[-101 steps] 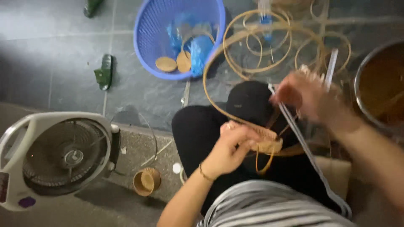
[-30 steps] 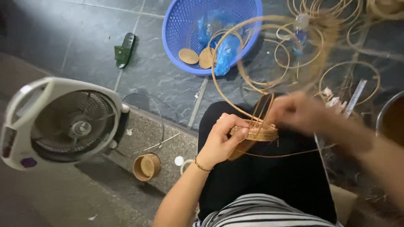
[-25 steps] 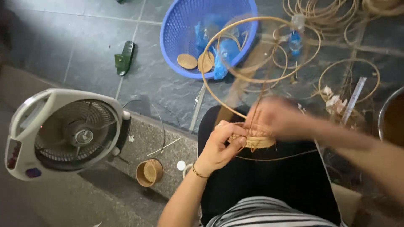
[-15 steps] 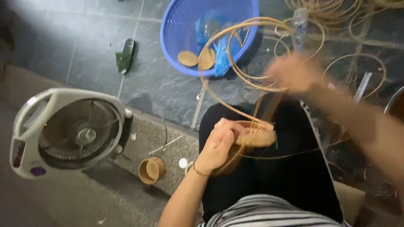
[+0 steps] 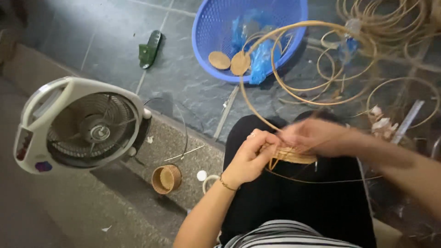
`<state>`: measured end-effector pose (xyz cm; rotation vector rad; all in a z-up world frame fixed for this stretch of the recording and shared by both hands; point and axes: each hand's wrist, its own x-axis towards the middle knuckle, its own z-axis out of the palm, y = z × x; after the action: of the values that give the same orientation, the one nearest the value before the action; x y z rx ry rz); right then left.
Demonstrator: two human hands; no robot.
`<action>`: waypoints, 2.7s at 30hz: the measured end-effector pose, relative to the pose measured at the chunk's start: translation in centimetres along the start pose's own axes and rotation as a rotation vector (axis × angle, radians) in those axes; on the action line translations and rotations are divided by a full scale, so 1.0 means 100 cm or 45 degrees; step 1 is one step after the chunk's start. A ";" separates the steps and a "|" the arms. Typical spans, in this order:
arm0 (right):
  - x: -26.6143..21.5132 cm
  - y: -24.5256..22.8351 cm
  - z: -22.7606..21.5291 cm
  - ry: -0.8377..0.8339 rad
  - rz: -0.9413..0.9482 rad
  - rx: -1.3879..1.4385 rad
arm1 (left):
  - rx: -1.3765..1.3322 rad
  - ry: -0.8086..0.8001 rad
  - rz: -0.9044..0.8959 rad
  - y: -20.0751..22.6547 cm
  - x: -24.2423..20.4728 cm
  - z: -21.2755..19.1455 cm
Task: Weaving a small basket or container using thin bamboo or rattan strips.
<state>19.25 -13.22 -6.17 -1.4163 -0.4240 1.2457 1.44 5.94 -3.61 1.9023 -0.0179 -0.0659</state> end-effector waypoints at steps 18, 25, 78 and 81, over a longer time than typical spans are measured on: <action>-0.003 -0.009 0.003 -0.454 -0.213 -0.576 | 0.153 0.025 0.124 0.029 -0.006 -0.008; -0.002 -0.014 -0.003 -0.403 -0.419 -1.088 | 0.096 0.035 0.202 0.013 -0.017 -0.003; 0.011 -0.003 -0.050 0.355 -0.465 -0.816 | 0.147 -0.057 0.173 0.007 0.011 -0.019; 0.006 -0.009 -0.039 0.328 -0.050 -0.734 | 0.052 0.012 0.126 0.004 0.011 -0.015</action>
<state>23.07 -14.41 -6.41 -2.0159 -0.6608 0.9235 2.61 7.18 -2.74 1.9397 -0.1073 0.0104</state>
